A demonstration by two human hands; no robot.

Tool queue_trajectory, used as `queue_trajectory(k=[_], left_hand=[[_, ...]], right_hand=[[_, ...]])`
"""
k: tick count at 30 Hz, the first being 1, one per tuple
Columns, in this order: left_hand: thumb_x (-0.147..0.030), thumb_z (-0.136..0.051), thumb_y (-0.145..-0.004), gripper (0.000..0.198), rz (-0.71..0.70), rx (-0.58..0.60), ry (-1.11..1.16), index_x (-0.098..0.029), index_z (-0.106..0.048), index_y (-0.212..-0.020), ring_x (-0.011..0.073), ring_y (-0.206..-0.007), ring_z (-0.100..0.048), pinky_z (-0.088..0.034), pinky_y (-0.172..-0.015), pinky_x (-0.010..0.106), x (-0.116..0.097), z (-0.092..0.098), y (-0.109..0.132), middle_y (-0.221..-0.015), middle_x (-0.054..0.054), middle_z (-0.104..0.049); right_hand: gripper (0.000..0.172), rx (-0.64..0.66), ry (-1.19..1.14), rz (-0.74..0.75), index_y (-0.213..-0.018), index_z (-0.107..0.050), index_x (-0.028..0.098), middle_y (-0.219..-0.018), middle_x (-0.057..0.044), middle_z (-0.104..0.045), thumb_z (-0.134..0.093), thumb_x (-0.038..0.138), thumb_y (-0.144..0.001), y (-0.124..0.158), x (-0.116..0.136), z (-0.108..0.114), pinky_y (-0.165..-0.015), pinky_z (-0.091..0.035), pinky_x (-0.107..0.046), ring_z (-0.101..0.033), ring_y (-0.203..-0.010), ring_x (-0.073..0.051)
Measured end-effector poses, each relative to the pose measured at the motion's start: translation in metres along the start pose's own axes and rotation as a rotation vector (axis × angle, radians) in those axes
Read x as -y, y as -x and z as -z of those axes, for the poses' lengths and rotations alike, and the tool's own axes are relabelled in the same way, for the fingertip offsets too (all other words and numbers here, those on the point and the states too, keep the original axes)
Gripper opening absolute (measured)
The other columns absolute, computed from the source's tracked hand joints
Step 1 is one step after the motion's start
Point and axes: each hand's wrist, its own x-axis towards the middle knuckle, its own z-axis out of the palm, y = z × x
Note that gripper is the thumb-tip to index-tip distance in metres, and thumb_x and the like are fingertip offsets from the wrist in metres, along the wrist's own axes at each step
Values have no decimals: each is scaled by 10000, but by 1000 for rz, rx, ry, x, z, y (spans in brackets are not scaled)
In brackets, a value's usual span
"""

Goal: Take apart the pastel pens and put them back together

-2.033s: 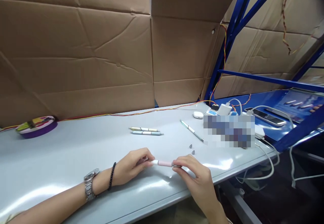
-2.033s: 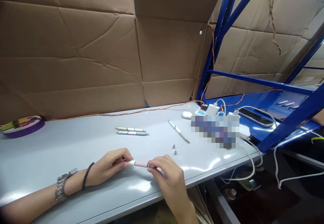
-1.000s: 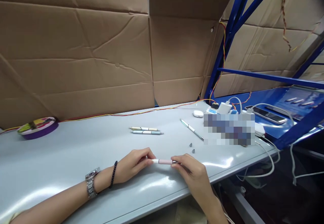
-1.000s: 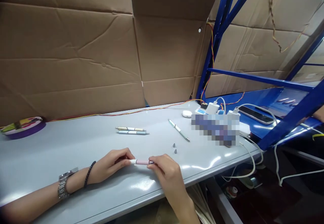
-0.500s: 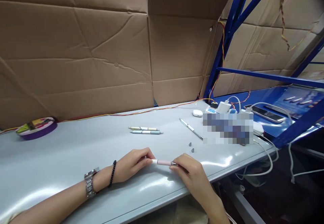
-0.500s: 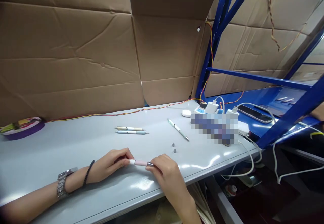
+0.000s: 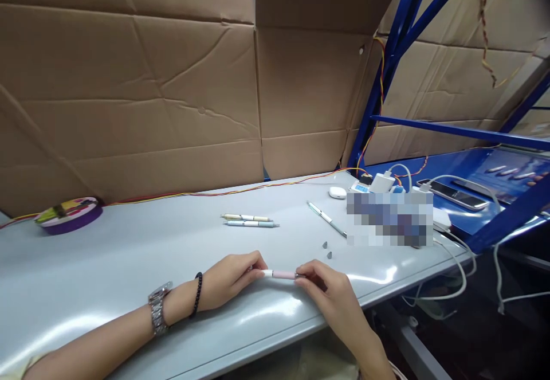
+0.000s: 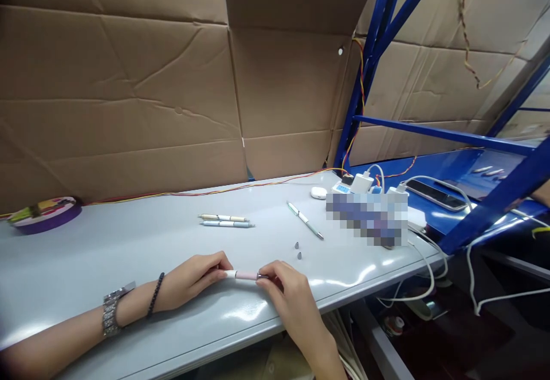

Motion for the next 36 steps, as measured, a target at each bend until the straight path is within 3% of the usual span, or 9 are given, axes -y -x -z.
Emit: queue_trajectory(k=[7, 13, 16, 18, 22, 25, 31, 33, 36], left_hand=[[-363, -319, -952, 266, 5, -8, 13, -194, -521, -915, 141, -693, -526, -392, -630, 234, 0, 0, 0, -822, 7, -605], [-350, -313, -953, 256, 7, -3, 6, -196, -514, -913, 137, -675, -515, -383, -619, 233, 0, -1, 0, -800, -2, -596], [-338, -308, -951, 248, 8, -12, 8, -194, -506, -911, 137, -676, -512, -382, -623, 235, -1, 0, 0, -805, 1, -595], [-338, -300, -951, 252, 7, -15, 9, -194, -503, -914, 137, -669, -507, -383, -622, 235, -2, 0, -1, -799, 1, -592], [-348, -294, -951, 266, -5, 1, -4, -193, -507, -914, 141, -675, -510, -391, -628, 239, -3, 1, 0, -798, 3, -591], [-342, -295, -954, 261, -22, 4, -7, -194, -505, -910, 141, -677, -514, -392, -629, 238, -3, 1, 0, -804, 2, -593], [-350, -287, -954, 265, -15, -22, 5, -193, -494, -904, 144, -681, -519, -392, -626, 241, -5, 1, 0, -806, 8, -595], [-357, -291, -955, 269, -13, -12, 3, -193, -500, -913, 143, -681, -518, -394, -627, 241, -5, 1, 0, -809, 7, -597], [-359, -294, -956, 272, -27, 5, -7, -194, -507, -915, 138, -666, -510, -390, -619, 237, -4, 1, 0, -798, 3, -593]], right_hand=[[105, -35, 36, 23, -792, -589, 206, -734, 3, -619, -518, 253, -855, -2, -2, -3, -607, -431, -236, -571, -681, -149], [404, -64, 260, 82, -618, -509, 198, -574, 13, -469, -323, 350, -944, -5, -8, -12, -503, -344, -257, -449, -541, -139], [206, -30, 134, 58, -956, -583, 205, -717, 5, -567, -437, 341, -905, -4, -7, -8, -551, -394, -247, -503, -606, -139], [276, 2, 26, 51, -1123, -524, 228, -861, -1, -611, -530, 296, -856, -3, -6, -4, -618, -428, -238, -542, -683, -137], [123, 19, 18, 22, -866, -595, 215, -750, 10, -603, -492, 281, -877, -2, -6, -2, -619, -415, -241, -539, -671, -143], [316, -3, 125, 34, -679, -558, 195, -594, 15, -516, -403, 333, -918, -2, -6, -6, -529, -358, -248, -470, -566, -136], [162, 14, 14, 7, -1007, -561, 214, -737, 14, -582, -503, 283, -873, -2, -1, -2, -571, -385, -230, -496, -613, -124], [130, 25, 22, 8, -862, -571, 207, -674, 24, -549, -473, 288, -889, -2, -1, -1, -552, -363, -227, -479, -602, -124], [332, 12, 70, 13, -663, -519, 195, -575, 29, -462, -379, 337, -928, -2, -3, -2, -504, -316, -236, -422, -547, -122]])
